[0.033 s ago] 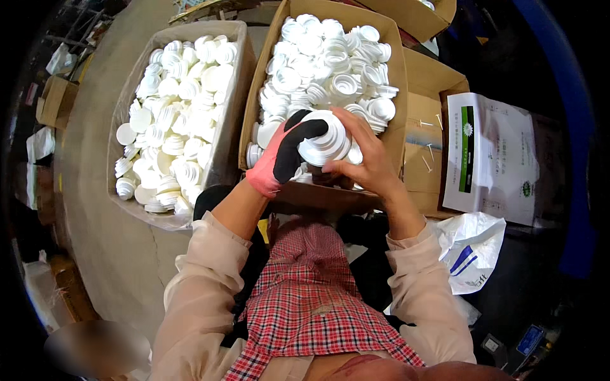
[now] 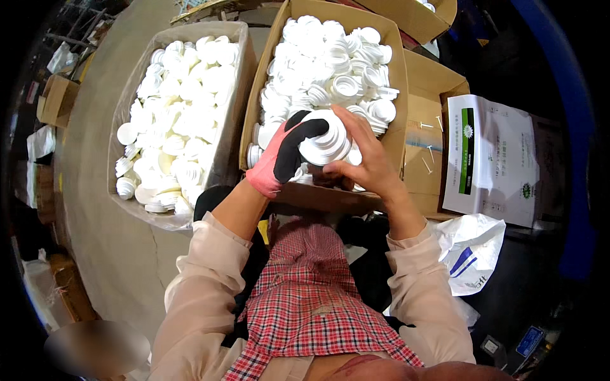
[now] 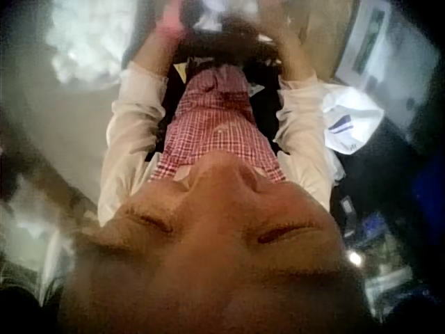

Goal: The person repeatedly picks up white plastic cups from a cardboard box, places a small circular insert into each cup, and then places the assembled unit into a plastic bin. The person wears pink gloves and works in a warehouse setting.

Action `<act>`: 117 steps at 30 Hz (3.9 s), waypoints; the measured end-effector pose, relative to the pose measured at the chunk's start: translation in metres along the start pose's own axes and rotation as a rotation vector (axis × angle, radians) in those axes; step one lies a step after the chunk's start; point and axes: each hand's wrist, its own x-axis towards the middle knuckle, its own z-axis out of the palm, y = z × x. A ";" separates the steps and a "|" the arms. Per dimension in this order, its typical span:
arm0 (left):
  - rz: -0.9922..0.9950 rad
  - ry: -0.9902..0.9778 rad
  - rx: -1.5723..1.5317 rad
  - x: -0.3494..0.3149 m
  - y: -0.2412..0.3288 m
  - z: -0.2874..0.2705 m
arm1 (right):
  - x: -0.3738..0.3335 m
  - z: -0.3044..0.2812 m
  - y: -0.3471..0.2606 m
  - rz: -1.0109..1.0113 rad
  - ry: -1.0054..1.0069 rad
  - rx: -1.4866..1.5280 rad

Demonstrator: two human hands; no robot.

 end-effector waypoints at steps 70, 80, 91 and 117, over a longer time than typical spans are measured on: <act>0.323 0.260 0.344 0.000 0.019 -0.047 | 0.028 0.066 0.072 0.363 0.352 -0.031; 0.293 0.192 0.421 0.012 0.008 -0.018 | 0.004 0.009 0.024 0.244 0.082 1.066; 0.374 0.214 0.506 0.013 0.005 0.018 | 0.011 -0.002 -0.024 -0.030 0.307 -0.043; 0.361 0.180 0.439 0.009 0.016 0.019 | 0.009 0.006 -0.024 -0.074 0.223 -0.163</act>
